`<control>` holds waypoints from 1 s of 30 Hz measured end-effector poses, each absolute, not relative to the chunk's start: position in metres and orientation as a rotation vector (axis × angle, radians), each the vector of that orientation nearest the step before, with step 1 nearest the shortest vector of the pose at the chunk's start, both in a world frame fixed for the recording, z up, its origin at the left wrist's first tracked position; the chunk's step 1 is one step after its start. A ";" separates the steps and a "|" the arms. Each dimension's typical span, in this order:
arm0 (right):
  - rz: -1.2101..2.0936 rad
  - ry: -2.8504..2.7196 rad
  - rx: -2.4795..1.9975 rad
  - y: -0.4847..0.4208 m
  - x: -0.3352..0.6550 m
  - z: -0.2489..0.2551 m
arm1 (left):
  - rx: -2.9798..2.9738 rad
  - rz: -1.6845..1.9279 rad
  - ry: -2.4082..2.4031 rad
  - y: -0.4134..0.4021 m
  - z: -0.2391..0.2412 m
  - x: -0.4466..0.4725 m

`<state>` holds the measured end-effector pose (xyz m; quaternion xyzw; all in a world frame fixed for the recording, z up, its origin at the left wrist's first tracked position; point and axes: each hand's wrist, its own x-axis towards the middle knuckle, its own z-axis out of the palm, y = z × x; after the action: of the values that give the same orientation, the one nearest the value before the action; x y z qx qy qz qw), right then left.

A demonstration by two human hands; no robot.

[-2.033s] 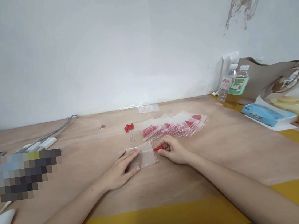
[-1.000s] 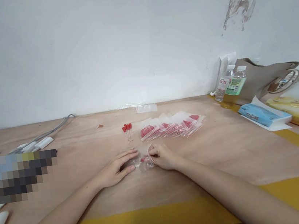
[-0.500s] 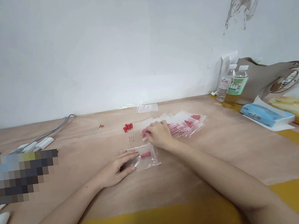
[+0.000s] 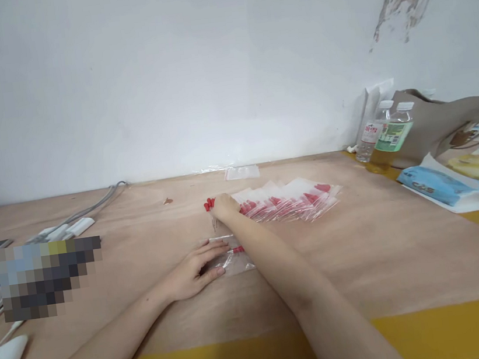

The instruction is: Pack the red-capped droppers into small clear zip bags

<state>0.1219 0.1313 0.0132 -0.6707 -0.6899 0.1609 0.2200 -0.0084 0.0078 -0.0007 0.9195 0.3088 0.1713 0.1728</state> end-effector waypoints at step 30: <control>0.996 -1.455 -1.044 0.026 0.262 -0.033 | 2.595 0.482 0.891 0.008 -0.002 -0.011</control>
<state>0.2622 0.0256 -0.0334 -0.4353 -0.6066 0.4154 0.5196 -0.0113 0.0076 -0.0020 0.9168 0.3147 0.1704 0.1771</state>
